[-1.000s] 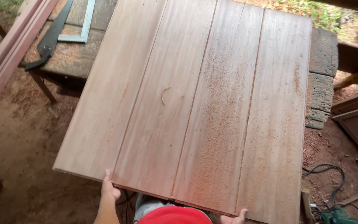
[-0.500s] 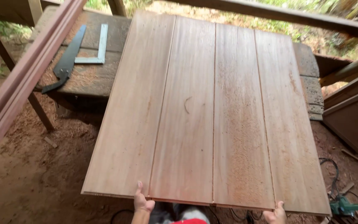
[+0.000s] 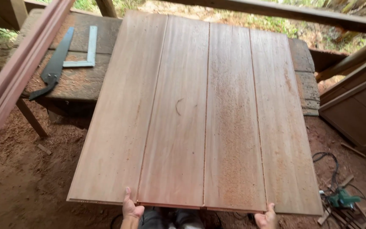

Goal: Hammering nails into wooden planks to assemble a furniture component.

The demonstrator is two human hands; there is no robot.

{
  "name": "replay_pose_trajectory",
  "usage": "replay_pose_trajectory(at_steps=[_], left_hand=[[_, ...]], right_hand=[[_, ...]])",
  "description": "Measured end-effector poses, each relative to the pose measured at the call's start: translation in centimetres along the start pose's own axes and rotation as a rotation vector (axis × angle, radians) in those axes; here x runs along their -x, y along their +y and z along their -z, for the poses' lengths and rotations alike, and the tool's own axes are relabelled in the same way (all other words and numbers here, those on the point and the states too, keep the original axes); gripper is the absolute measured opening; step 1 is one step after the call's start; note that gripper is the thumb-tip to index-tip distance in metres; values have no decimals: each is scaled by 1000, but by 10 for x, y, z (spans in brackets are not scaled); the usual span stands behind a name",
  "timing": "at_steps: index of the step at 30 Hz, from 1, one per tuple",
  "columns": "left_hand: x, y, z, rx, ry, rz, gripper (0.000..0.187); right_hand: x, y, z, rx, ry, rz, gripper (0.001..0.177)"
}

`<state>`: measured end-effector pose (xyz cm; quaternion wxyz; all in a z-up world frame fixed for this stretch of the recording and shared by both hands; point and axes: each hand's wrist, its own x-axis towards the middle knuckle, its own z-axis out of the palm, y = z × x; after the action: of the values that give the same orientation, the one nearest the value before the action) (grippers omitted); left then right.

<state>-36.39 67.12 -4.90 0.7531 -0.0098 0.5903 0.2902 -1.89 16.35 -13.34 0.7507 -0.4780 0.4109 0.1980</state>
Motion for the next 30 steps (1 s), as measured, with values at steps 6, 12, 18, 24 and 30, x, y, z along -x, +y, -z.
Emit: replay_pose_trajectory(at_steps=[6, 12, 18, 24, 30], left_hand=[[18, -33, 7, 20, 37, -3, 73], [6, -53, 15, 19, 61, -62, 71], [4, -54, 16, 35, 77, -84, 72], [3, -55, 27, 19, 75, -106, 74], [6, -54, 18, 30, 20, -118, 73]], right_hand=[[-36, -18, 51, 218, -179, -24, 63], [-30, -33, 42, 63, -226, -157, 69], [-32, -28, 41, 53, 6, -128, 70], [-18, -25, 15, 27, 41, -55, 63], [-22, -31, 28, 80, -149, -79, 66]])
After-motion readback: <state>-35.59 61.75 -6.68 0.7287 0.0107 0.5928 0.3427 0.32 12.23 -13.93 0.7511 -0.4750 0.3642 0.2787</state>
